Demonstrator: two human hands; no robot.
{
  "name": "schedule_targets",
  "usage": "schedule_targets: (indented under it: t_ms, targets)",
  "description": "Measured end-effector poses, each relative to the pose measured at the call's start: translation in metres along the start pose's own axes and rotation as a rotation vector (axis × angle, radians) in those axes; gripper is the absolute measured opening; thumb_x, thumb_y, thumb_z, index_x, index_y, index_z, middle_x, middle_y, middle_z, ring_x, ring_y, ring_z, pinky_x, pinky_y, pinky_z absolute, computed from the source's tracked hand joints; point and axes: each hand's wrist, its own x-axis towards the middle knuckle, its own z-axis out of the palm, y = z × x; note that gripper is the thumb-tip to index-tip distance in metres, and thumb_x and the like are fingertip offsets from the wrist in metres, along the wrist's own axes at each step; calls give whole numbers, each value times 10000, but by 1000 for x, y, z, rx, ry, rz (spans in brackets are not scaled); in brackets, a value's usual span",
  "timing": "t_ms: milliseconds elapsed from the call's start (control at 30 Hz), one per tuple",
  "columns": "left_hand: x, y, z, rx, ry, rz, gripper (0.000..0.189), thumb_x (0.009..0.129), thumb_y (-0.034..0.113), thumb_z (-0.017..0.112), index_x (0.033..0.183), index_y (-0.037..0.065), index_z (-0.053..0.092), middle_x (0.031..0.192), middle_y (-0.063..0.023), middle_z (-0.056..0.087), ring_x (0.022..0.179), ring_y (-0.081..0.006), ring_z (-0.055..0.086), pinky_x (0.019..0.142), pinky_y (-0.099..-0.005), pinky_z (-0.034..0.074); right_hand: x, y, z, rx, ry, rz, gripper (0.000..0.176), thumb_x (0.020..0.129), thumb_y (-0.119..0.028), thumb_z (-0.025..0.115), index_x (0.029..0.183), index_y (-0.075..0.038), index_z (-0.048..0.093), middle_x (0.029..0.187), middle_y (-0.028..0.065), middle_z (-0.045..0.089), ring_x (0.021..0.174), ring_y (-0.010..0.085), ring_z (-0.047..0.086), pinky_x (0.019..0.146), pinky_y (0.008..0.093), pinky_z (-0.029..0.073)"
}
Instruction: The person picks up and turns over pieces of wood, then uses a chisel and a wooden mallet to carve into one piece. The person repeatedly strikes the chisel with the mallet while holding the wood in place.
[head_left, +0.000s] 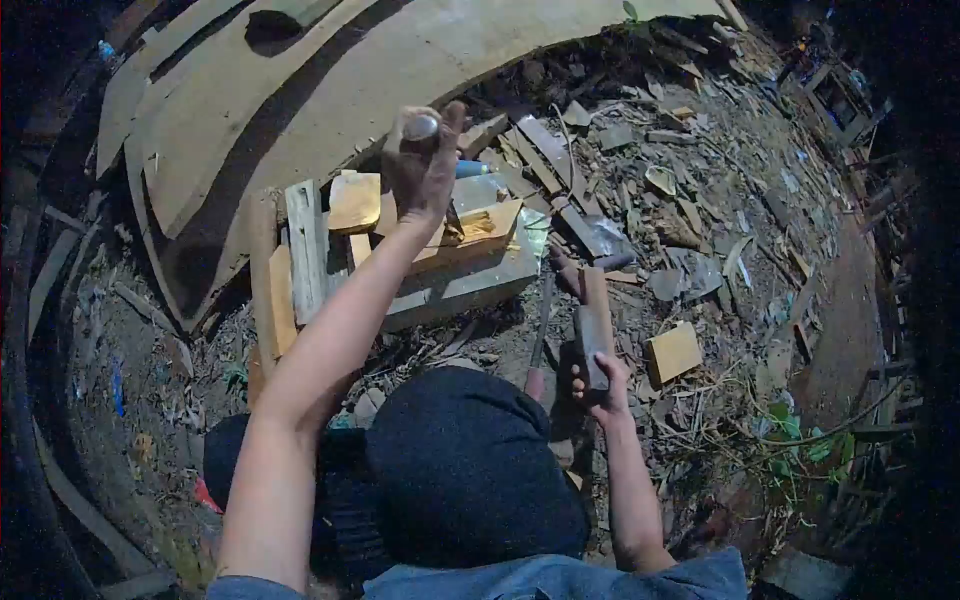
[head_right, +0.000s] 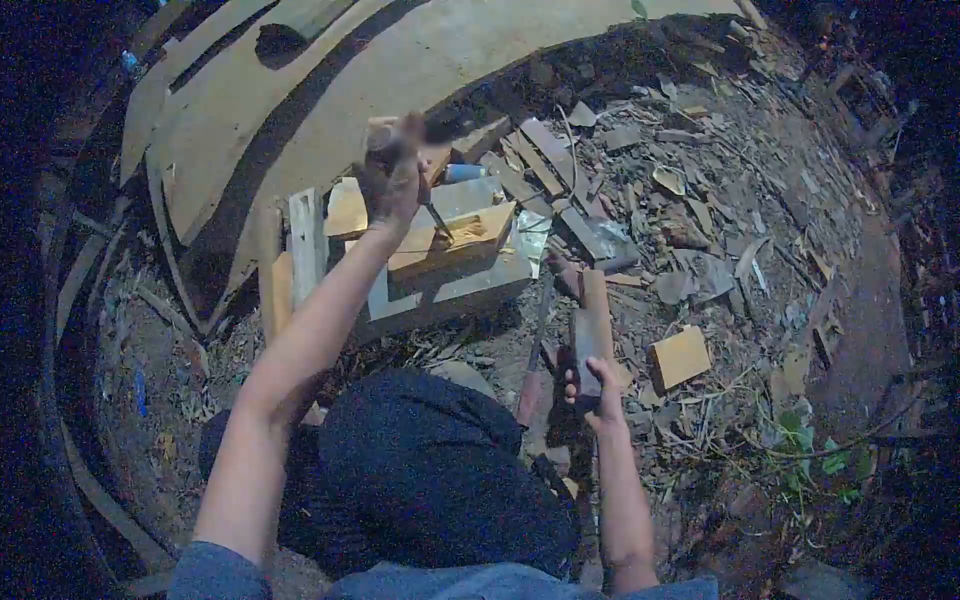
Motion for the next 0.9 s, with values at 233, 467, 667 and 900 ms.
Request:
schedule_targets:
  t_ms: [233,467,667,900]
  targets:
    - [-6,20,-2,-56,-508,-3,381,856,167,584,1156,88,364,947,-71,470,868,-120,494,802,-275,432,21,22,-28,-351,68,-181,453,830,-328,631,1189,-71,532,958,82,623,852,188,594,726,307,479]
    - [8,24,-4,379,-601,293,361,871,328,669,1024,38,520,833,-140,655,775,-276,664,703,-370,506,-18,28,-6,-1241,335,-484,675,789,-273,690,1344,-4,416,1295,208,500,1203,336,483,1013,389,378]
    - [11,26,-10,439,-545,383,385,857,367,694,1001,46,538,774,-142,656,721,-307,672,639,-386,508,-119,53,-8,-1417,189,-647,334,825,-105,617,1136,-32,521,1081,168,523,1037,344,506,867,415,420]
    - [21,15,-9,447,-500,369,380,865,371,689,1011,62,523,753,-147,651,692,-315,669,614,-389,501,-273,130,-87,-1230,455,-72,204,932,-195,533,999,-5,564,872,135,625,816,263,605,721,405,465]
